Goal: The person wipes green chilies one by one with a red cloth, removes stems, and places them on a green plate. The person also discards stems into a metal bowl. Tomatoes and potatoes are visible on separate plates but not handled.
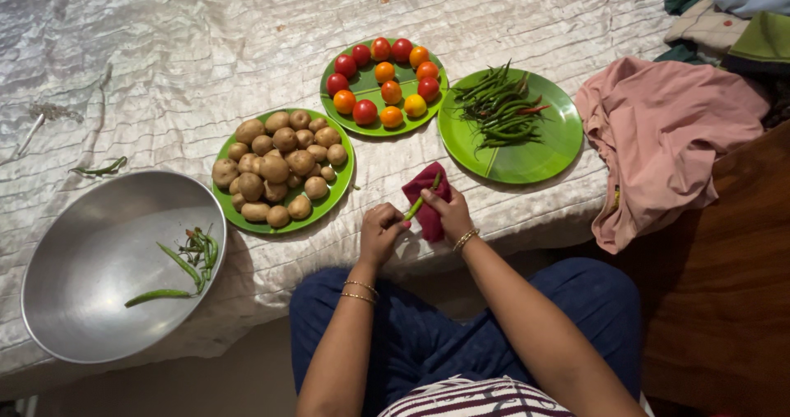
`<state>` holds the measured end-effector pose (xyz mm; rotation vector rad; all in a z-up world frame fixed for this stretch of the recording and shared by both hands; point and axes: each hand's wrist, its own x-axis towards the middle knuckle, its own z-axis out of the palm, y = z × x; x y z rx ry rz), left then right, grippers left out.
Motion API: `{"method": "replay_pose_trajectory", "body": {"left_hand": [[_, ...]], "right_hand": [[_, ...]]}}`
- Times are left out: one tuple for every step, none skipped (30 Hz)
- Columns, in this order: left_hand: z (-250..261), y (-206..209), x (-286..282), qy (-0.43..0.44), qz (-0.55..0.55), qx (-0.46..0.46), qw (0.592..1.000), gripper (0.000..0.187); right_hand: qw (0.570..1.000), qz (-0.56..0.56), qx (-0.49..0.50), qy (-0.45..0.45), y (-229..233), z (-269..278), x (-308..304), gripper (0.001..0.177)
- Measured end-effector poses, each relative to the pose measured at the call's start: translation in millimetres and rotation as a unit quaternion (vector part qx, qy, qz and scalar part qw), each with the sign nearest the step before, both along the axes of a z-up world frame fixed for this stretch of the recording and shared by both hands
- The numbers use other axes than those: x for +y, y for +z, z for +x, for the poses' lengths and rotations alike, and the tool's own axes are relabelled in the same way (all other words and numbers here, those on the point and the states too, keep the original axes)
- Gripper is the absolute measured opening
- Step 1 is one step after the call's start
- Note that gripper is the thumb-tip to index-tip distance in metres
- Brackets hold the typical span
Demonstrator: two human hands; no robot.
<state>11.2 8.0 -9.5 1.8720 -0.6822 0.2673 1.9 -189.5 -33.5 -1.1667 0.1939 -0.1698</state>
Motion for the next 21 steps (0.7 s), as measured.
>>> {"method": "replay_pose_trajectory", "body": {"left_hand": [[1.5, -4.5, 0.3, -0.011, -0.037, 0.033, 0.999, 0.022], [3.8, -9.3, 0.1, -0.021, -0.074, 0.066, 0.995, 0.021], [5.6, -13.8, 0.9, -0.031, -0.111, 0.099, 0.988, 0.02], [6.1, -18.0, 2.4, -0.032, -0.136, 0.123, 0.983, 0.019], [6.4, -21.2, 3.6, -0.032, -0.161, 0.146, 0.975, 0.018], [6.7, -23.6, 4.4, -0.033, -0.186, 0.17, 0.967, 0.018], [7.4, -25.4, 3.9, -0.033, -0.196, 0.182, 0.963, 0.018], [8.5, -26.4, 2.8, -0.034, -0.206, 0.194, 0.959, 0.018], [9.1, -26.6, 1.8, -0.034, -0.217, 0.205, 0.954, 0.018], [8.7, -26.3, 1.7, -0.029, -0.202, 0.191, 0.96, 0.018], [7.8, -25.8, 2.0, -0.023, -0.186, 0.177, 0.966, 0.018], [7.3, -25.2, 1.9, -0.018, -0.171, 0.163, 0.972, 0.018], [7.3, -24.3, 0.6, -0.013, -0.163, 0.15, 0.975, 0.018], [7.3, -23.7, -1.0, -0.007, -0.155, 0.137, 0.978, 0.019], [7.0, -23.3, -1.7, -0.002, -0.147, 0.124, 0.981, 0.02], [6.7, -22.8, -1.5, 0.0, -0.147, 0.122, 0.982, 0.021], [6.0, -22.2, -1.2, 0.003, -0.147, 0.12, 0.982, 0.023], [5.7, -21.2, -1.2, 0.005, -0.146, 0.117, 0.982, 0.025], [5.1, -20.1, -1.2, 0.01, -0.142, 0.124, 0.982, 0.027], [4.3, -18.9, -0.9, 0.014, -0.137, 0.13, 0.982, 0.028], [3.9, -17.8, -1.0, 0.018, -0.132, 0.137, 0.982, 0.03]], "right_hand": [[1.0, 0.026, 0.006, -0.008, 2.3, -0.4, 0.7, 0.027], [0.999, 0.039, 0.003, -0.01, 5.2, -0.8, 0.2, 0.027], [0.999, 0.052, 0.0, -0.012, 8.7, -0.3, -1.0, 0.026], [0.998, 0.065, -0.004, -0.014, 11.8, -0.1, -1.3, 0.026], [0.998, 0.068, -0.003, -0.016, 14.3, -0.5, -0.8, 0.027], [0.997, 0.072, -0.003, -0.019, 16.3, -0.9, -0.9, 0.027], [0.997, 0.075, -0.002, -0.022, 17.6, -1.7, -1.3, 0.027], [0.997, 0.076, 0.002, -0.029, 18.5, -2.1, -1.7, 0.028], [0.996, 0.077, 0.007, -0.036, 19.5, -2.2, -2.4, 0.028], [0.996, 0.077, 0.011, -0.043, 20.4, -2.4, -2.8, 0.029], [0.995, 0.091, 0.012, -0.045, 21.1, -2.7, -2.6, 0.03], [0.993, 0.104, 0.013, -0.046, 21.7, -3.2, -2.3, 0.031], [0.992, 0.117, 0.013, -0.048, 22.6, -3.1, -2.0, 0.032], [0.991, 0.122, 0.013, -0.059, 23.5, -2.5, -2.4, 0.033], [0.989, 0.128, 0.013, -0.071, 24.1, -2.0, -3.2, 0.034], [0.988, 0.133, 0.012, -0.083, 24.4, -1.6, -3.8, 0.036], [0.987, 0.139, 0.004, -0.083, 24.1, -1.5, -4.4, 0.037], [0.986, 0.144, -0.005, -0.082, 23.6, -1.5, -5.5, 0.038], [0.985, 0.149, -0.014, -0.082, 22.6, -1.5, -6.4, 0.04], [0.993, 0.097, -0.007, -0.06, 20.6, -1.2, -5.1, 0.041], [0.998, 0.045, -0.001, -0.037, 17.7, -1.0, -1.8, 0.043]]}}
